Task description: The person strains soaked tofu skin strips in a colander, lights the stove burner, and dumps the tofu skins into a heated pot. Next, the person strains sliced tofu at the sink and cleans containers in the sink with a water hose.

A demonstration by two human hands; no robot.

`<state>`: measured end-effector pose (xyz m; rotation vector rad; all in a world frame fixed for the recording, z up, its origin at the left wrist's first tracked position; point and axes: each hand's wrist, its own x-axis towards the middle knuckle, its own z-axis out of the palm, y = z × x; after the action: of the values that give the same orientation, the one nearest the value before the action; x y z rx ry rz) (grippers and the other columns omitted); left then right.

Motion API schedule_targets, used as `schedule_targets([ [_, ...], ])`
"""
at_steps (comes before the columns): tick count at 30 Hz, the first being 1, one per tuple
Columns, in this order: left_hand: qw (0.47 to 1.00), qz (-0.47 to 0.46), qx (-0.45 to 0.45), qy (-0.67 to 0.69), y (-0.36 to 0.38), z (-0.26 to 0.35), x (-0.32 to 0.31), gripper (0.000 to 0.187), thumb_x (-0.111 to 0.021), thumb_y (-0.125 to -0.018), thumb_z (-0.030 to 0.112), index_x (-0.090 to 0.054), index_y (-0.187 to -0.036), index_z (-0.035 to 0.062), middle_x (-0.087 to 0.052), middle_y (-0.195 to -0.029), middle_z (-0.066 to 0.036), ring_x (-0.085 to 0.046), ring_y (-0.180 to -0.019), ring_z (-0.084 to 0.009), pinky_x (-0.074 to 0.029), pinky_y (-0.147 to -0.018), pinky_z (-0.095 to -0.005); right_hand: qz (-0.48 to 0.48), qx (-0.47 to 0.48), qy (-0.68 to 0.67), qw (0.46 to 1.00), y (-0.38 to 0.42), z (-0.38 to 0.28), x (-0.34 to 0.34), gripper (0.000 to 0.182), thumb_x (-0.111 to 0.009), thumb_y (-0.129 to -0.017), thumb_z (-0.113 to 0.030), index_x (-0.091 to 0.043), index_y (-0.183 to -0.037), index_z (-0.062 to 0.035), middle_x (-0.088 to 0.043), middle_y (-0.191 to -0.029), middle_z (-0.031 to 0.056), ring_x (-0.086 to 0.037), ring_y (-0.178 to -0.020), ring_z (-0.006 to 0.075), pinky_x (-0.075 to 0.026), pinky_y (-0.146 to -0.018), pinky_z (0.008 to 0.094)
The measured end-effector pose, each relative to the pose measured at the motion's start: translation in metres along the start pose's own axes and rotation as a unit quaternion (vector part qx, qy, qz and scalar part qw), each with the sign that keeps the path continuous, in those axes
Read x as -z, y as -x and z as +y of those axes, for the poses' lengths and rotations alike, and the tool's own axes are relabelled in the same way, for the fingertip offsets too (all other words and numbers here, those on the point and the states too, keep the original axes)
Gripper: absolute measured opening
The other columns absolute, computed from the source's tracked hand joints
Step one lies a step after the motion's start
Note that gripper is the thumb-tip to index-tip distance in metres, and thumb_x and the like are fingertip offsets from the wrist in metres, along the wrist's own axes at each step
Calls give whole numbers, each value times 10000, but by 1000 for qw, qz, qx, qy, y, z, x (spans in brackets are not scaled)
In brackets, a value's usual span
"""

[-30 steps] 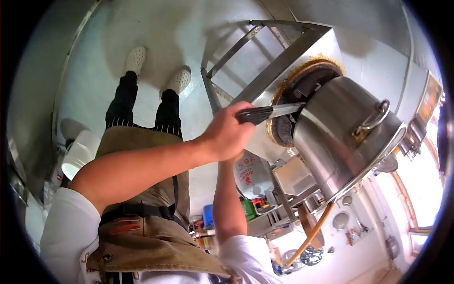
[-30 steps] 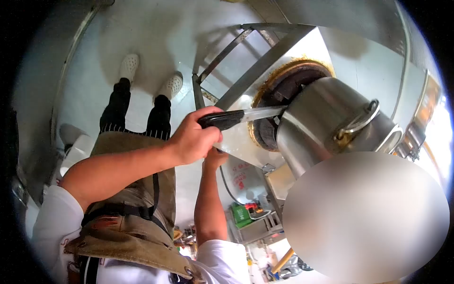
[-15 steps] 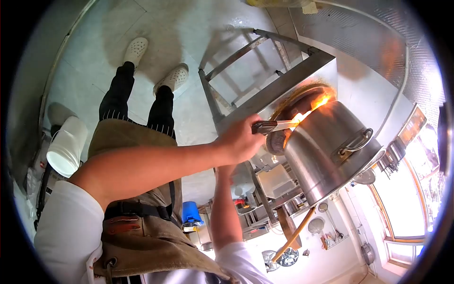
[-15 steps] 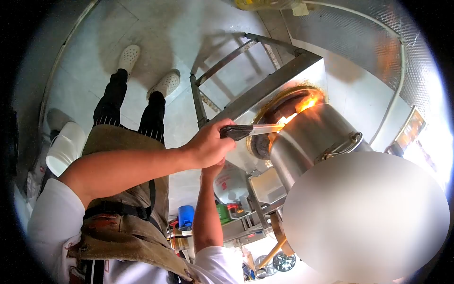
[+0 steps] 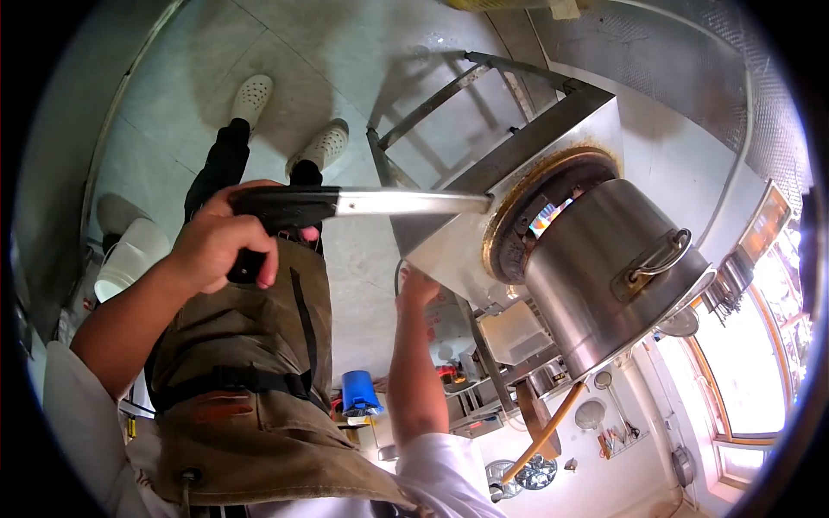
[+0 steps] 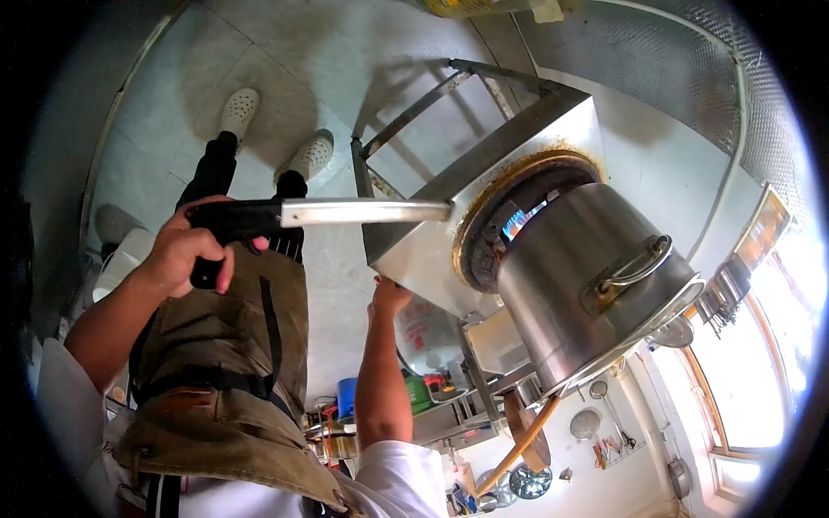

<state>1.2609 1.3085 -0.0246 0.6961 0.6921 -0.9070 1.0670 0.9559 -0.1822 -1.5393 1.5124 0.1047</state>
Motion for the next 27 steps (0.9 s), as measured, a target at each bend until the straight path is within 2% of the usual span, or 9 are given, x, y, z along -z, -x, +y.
schedule_targets([
  [8,999,25,-20,-33,-5,-1,5,442,-428,-672,-15,-524,-1100,-67,-631,-981,-212,-563,-483,-249,-474,-474,-335,-65,-87,-40,993,-23,28,26,191,-635,-752,42,-582,-934,65,-620,-777,129,-629,-680,222,-518,-601,290],
  [10,999,22,-8,-39,-7,-4,4,489,-425,-662,3,-492,-1141,-68,-626,-996,-244,-560,-477,-274,-479,-470,-351,-82,-86,-30,993,-22,25,28,156,-633,-757,27,-585,-899,71,-621,-768,133,-634,-682,230,-524,-612,297],
  [14,999,14,5,-35,-7,-9,2,490,-427,-664,2,-493,-1146,-58,-624,-999,-242,-562,-482,-277,-480,-470,-356,-106,-88,-24,990,-24,25,31,124,-623,-758,27,-588,-868,71,-619,-747,133,-635,-678,234,-524,-621,303],
  [17,999,4,1,-33,-8,-10,2,493,-428,-667,3,-493,-1152,-53,-623,-998,-242,-564,-486,-278,-482,-470,-359,-100,-111,-50,988,-25,24,31,401,-603,-711,110,-516,-1093,22,-622,-845,118,-615,-634,215,-509,-564,312],
  [27,1000,-2,-3,-31,-6,-6,-1,506,-429,-665,3,-491,-1164,-54,-621,-1004,-242,-568,-493,-276,-487,-469,-363,-119,-119,-30,985,-23,21,33,396,-628,-719,82,-526,-1096,15,-635,-878,114,-638,-661,214,-506,-569,289],
])
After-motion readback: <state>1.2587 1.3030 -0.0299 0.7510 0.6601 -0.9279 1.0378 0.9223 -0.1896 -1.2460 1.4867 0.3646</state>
